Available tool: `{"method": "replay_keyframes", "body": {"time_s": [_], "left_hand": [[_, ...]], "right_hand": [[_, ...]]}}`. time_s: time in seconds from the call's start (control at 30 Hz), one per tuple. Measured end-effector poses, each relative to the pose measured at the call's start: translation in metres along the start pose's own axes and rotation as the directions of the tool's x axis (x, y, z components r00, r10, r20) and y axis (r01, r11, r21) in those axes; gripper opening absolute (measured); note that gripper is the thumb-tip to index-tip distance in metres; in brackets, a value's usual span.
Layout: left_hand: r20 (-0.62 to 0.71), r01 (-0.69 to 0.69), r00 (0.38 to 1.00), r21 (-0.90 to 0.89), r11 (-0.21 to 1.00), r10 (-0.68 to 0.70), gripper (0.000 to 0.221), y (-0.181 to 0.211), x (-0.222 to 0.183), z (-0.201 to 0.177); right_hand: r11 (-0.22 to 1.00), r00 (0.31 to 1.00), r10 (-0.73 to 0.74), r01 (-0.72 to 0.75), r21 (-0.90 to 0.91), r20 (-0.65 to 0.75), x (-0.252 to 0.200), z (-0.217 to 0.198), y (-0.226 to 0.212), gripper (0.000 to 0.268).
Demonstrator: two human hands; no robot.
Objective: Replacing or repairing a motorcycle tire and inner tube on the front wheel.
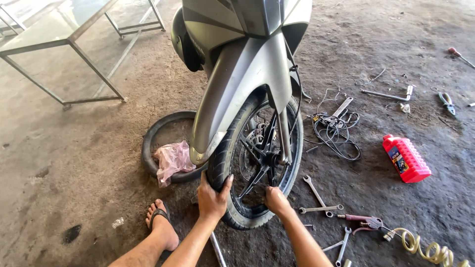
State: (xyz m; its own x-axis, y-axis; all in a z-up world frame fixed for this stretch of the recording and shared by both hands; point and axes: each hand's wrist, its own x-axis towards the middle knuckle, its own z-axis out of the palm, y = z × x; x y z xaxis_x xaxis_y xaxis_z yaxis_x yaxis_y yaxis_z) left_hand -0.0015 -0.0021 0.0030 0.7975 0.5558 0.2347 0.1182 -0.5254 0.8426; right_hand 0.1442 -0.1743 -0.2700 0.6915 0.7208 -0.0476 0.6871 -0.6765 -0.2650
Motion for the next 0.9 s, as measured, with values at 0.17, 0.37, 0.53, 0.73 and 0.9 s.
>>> {"method": "replay_keyframes", "body": {"time_s": [0.17,0.37,0.53,0.73,0.9], "left_hand": [[0.012,-0.020,1.000,0.046,0.999,0.019,0.061,0.010,-0.003,-0.005],[-0.200,-0.262,0.848,0.648,0.715,0.491,0.089,0.011,-0.022,-0.003],[-0.034,-0.530,0.813,0.368,0.764,0.581,0.063,0.071,-0.028,0.039],[-0.019,-0.360,0.932,0.065,0.931,0.362,0.059,0.087,0.055,0.157],[-0.022,-0.063,0.998,-0.225,0.972,0.060,0.056,0.116,0.125,0.212]], "right_hand": [[0.858,0.954,0.265,-0.167,0.485,-0.139,0.001,0.017,-0.005,0.021],[0.990,0.984,0.142,-0.143,0.001,-0.112,-0.010,0.008,-0.004,0.043],[0.547,0.924,0.376,-0.161,0.822,-0.069,-0.041,-0.030,0.025,0.032],[0.219,0.492,0.870,-0.306,0.926,-0.043,-0.023,-0.044,0.136,0.033],[0.217,0.483,0.876,-0.385,0.897,-0.004,0.031,-0.106,0.217,0.042]]}}
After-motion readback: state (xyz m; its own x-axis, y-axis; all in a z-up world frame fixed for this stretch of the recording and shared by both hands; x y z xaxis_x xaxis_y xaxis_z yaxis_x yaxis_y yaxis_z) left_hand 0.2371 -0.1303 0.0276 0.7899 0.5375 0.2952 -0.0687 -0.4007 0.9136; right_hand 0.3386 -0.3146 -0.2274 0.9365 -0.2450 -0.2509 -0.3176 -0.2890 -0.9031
